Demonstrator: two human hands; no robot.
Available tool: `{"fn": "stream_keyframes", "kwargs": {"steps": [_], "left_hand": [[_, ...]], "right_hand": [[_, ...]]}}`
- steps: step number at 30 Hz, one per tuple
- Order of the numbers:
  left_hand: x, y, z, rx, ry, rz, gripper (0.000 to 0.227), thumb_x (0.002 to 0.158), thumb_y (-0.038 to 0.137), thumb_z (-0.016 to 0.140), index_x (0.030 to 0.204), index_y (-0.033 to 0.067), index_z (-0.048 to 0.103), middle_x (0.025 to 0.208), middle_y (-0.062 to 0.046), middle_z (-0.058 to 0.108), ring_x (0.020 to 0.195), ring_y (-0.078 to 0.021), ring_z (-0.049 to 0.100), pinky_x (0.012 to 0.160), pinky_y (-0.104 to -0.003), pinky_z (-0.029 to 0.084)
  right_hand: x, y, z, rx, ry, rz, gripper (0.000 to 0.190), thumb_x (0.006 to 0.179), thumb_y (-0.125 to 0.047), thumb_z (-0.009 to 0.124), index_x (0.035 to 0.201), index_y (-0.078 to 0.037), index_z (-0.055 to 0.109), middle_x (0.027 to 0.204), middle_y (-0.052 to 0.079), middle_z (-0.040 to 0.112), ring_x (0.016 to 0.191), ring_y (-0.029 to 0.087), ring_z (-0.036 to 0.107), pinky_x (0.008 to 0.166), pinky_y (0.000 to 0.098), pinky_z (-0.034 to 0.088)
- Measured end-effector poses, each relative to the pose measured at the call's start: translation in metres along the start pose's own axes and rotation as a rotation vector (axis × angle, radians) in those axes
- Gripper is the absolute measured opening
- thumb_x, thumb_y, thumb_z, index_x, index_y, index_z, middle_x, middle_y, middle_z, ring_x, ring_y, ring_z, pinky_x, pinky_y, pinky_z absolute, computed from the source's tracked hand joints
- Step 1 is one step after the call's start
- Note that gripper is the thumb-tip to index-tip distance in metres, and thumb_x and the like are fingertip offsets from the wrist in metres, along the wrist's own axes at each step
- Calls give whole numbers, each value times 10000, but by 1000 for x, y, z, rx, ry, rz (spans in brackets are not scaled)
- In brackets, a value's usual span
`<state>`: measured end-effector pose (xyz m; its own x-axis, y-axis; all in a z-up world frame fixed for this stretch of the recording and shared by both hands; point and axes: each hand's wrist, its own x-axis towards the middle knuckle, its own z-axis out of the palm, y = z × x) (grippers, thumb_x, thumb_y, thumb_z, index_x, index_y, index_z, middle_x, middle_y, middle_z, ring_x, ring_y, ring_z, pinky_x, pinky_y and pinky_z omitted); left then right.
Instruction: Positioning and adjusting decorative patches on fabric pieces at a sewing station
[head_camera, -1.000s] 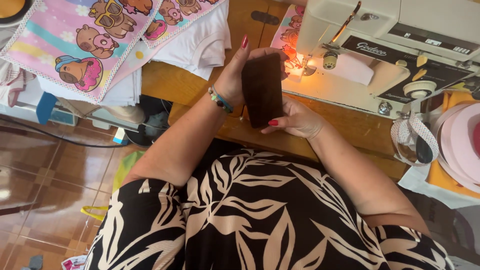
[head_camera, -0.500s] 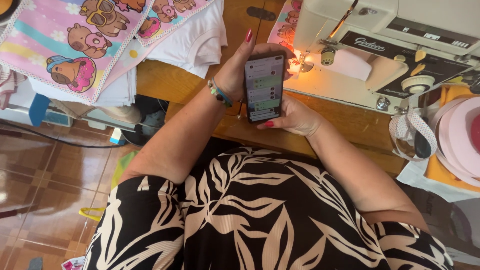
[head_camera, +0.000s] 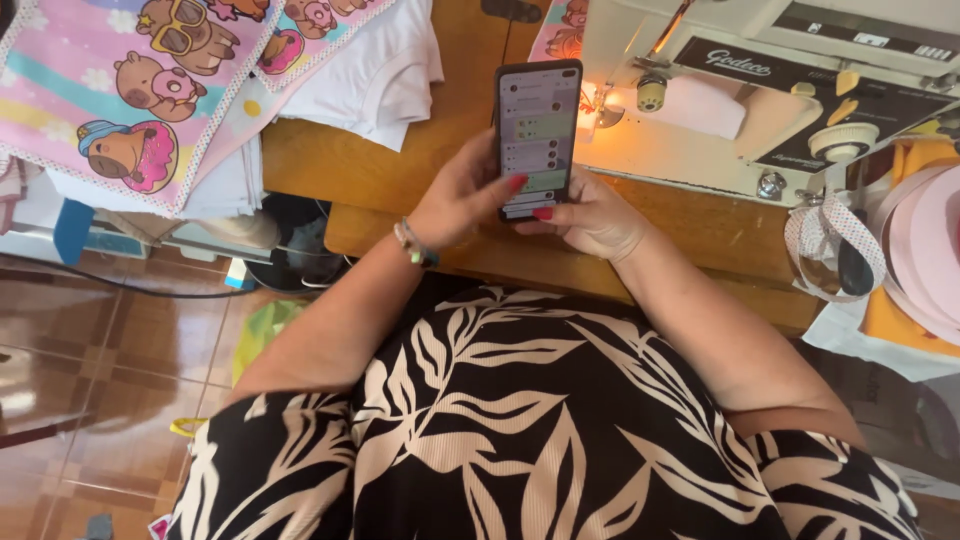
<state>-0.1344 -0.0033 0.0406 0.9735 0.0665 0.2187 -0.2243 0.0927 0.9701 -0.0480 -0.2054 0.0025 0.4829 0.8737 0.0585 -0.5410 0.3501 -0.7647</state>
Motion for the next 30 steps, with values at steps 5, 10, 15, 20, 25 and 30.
{"fn": "stream_keyframes", "kwargs": {"steps": [5, 10, 15, 20, 25, 30], "left_hand": [[-11, -38, -10, -223, -158, 161, 748, 964, -101, 704, 1585, -8, 297, 1445, -222, 591, 1337, -263, 576, 1125, -450, 496], [-9, -48, -8, -177, -128, 119, 797, 938, -96, 738, 1588, 19, 292, 1423, -182, 616, 1299, -233, 604, 1100, -407, 531], [-7, -26, -14, -255, -202, 173, 705, 974, -66, 704, 1568, 10, 334, 1380, -195, 637, 1289, -236, 610, 1092, -431, 529], [-7, -29, -28, -274, -277, 190, 572, 1073, 36, 566, 1587, 17, 315, 1402, -211, 621, 1318, -244, 587, 1114, -467, 497], [-6, -27, -27, -266, -298, 213, 585, 1071, 20, 546, 1599, 14, 294, 1341, -232, 657, 1266, -237, 613, 1099, -447, 506], [-8, -23, -27, -268, -314, 219, 605, 1060, -5, 549, 1607, 16, 291, 1327, -227, 668, 1216, -203, 616, 1078, -422, 516]], "right_hand": [[3, -2, 10, -45, 37, 40, 568, 840, 100, 726, 1361, -63, 567, 1285, 211, 689, 1138, 400, 709, 888, 628, 619], [2, -3, 14, -57, 46, 29, 570, 839, 99, 726, 1360, -61, 557, 1282, 217, 685, 1138, 399, 708, 890, 620, 622], [0, -9, 24, -52, 25, 5, 571, 833, 104, 725, 1348, -83, 565, 1284, 205, 687, 1146, 386, 708, 918, 602, 618], [1, -13, 31, -25, 1, 16, 565, 837, 85, 733, 1339, -116, 570, 1294, 175, 690, 1165, 356, 706, 952, 576, 619], [2, -12, 25, 2, -7, 38, 564, 835, 103, 714, 1338, -109, 570, 1304, 191, 682, 1171, 375, 701, 958, 592, 611], [1, -11, 24, 14, -18, 51, 577, 832, 126, 689, 1346, -103, 563, 1324, 201, 671, 1184, 389, 692, 963, 607, 601]]}}
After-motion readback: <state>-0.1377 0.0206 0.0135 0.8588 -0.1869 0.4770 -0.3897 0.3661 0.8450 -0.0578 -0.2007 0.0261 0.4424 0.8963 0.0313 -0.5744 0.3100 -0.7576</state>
